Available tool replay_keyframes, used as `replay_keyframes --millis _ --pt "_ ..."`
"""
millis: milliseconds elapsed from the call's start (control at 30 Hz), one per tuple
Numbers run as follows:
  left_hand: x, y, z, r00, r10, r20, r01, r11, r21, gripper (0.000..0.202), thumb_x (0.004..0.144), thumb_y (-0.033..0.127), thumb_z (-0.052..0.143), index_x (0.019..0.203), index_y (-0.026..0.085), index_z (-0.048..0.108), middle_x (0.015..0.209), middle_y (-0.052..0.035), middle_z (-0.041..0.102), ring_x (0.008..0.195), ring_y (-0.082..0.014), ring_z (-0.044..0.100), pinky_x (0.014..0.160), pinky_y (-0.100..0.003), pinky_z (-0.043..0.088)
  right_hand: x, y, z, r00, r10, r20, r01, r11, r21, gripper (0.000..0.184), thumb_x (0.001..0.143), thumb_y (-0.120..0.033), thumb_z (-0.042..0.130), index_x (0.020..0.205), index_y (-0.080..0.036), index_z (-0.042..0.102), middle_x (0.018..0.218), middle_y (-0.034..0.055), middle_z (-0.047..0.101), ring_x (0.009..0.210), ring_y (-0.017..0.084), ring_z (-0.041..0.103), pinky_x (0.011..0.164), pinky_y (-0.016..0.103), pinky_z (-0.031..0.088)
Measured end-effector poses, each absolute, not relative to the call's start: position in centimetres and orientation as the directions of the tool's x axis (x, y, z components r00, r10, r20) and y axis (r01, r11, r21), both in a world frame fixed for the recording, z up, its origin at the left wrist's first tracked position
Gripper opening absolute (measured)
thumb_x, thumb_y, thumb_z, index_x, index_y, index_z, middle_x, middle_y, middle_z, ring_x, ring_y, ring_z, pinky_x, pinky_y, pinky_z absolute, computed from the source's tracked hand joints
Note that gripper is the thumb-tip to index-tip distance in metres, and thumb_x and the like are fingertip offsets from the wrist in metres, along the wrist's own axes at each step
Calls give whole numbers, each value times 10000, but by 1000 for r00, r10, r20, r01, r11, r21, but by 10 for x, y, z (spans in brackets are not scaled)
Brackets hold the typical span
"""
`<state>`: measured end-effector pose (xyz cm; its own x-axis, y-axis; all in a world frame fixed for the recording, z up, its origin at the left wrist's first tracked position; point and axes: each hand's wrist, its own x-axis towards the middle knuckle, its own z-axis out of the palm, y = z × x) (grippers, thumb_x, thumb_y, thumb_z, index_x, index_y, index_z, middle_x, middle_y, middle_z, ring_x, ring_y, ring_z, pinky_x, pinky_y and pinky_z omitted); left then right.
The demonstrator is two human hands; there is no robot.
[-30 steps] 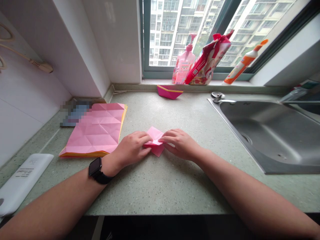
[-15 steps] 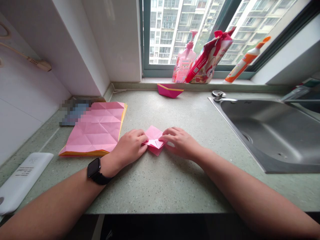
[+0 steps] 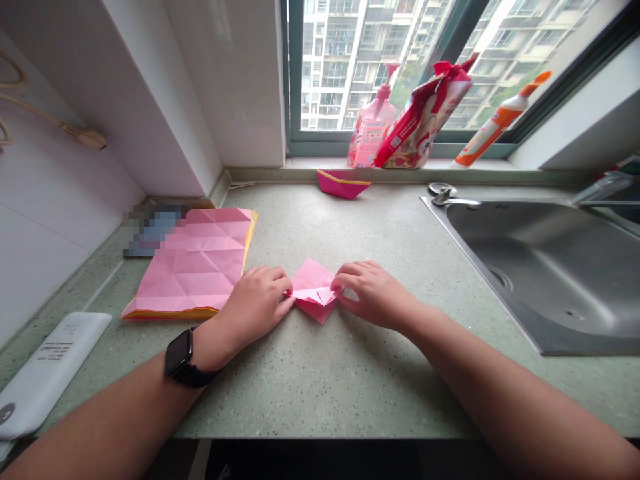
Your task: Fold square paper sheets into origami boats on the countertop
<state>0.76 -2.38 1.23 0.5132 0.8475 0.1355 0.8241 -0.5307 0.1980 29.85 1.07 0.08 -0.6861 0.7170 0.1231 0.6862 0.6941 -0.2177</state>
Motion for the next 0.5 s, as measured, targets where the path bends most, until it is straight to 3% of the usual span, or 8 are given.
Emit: replay_keyframes --millis 300,500 --pt "10 -32 17 562 823 88 802 -568 187 178 1090 252 674 954 190 770 1049 -82 753 961 -275 665 933 -462 533 301 5 13 -701 713 36 683 685 -254 97 1005 -204 706 952 -250 773 968 42 775 916 222 709 845 376 439" --pt "12 -31 11 517 851 98 804 -521 287 206 1113 265 633 979 179 764 1086 -84 742 1013 -272 671 968 -461 548 301 9 9 -683 730 17 701 661 -269 132 1036 -176 629 970 -229 730 967 61 790 905 225 722 835 367 453"
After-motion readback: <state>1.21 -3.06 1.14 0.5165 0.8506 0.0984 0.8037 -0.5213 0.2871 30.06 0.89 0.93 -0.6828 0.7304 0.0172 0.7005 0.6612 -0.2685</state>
